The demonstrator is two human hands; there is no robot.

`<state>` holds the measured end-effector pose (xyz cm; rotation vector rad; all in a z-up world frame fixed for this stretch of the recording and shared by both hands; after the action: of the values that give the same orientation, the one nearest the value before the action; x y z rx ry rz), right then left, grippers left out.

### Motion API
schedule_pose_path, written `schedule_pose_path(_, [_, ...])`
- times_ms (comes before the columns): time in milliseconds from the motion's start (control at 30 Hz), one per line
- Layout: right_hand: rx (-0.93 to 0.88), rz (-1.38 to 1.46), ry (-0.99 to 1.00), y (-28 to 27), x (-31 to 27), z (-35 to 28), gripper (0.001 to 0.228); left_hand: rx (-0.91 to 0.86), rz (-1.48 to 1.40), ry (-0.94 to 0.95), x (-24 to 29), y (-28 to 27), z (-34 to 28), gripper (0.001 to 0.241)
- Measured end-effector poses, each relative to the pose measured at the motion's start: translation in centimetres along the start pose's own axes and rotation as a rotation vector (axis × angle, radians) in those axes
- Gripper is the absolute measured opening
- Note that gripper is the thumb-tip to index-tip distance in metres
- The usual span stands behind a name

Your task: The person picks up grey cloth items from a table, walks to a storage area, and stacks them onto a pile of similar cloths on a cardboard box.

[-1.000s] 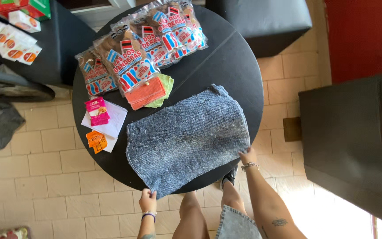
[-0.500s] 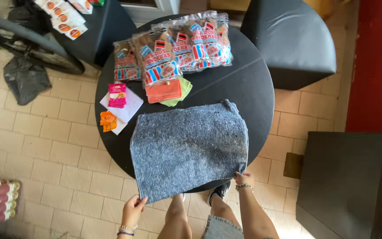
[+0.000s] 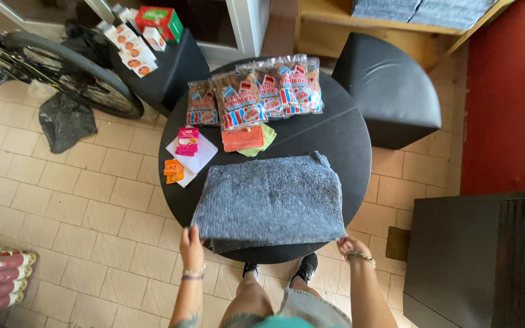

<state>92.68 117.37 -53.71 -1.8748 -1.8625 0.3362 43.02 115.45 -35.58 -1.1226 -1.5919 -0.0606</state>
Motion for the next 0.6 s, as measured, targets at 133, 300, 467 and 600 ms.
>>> schedule_pose_path(133, [-0.965, -1.429, -0.662, 0.8, 4.7, -8.3, 0.033, 0.106, -0.053, 0.142, 6.3, -0.7, 1.6, 0.048])
schedule_pose_path(300, [-1.773, -2.209, -0.972, -14.3, 13.6, -18.2, 0.032, 0.057, -0.087, 0.412, 17.2, 1.3, 0.9, 0.037])
schedule_pose_path(467, [-2.658, -2.207, -0.723, -32.4, 15.8, -26.6, 0.011, -0.219, -0.111, 0.767, 26.3, 5.9, -6.4, 0.038])
schedule_pose_path(600, [-2.751, -2.125, -0.811, -35.9, 14.0, -29.5, 0.016, -0.430, -0.077, 0.897, 29.2, 5.0, -14.0, 0.022])
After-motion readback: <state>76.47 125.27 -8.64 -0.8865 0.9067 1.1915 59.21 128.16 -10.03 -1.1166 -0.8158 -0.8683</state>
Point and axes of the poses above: each hand's wrist, its own z-axis towards the middle knuckle, its own y-axis out of the palm, x = y × z, the point moved 8 cm from there along z, towards the middle knuckle, and after that the axes turned 4 degrees about x, right-handed, at the moved point
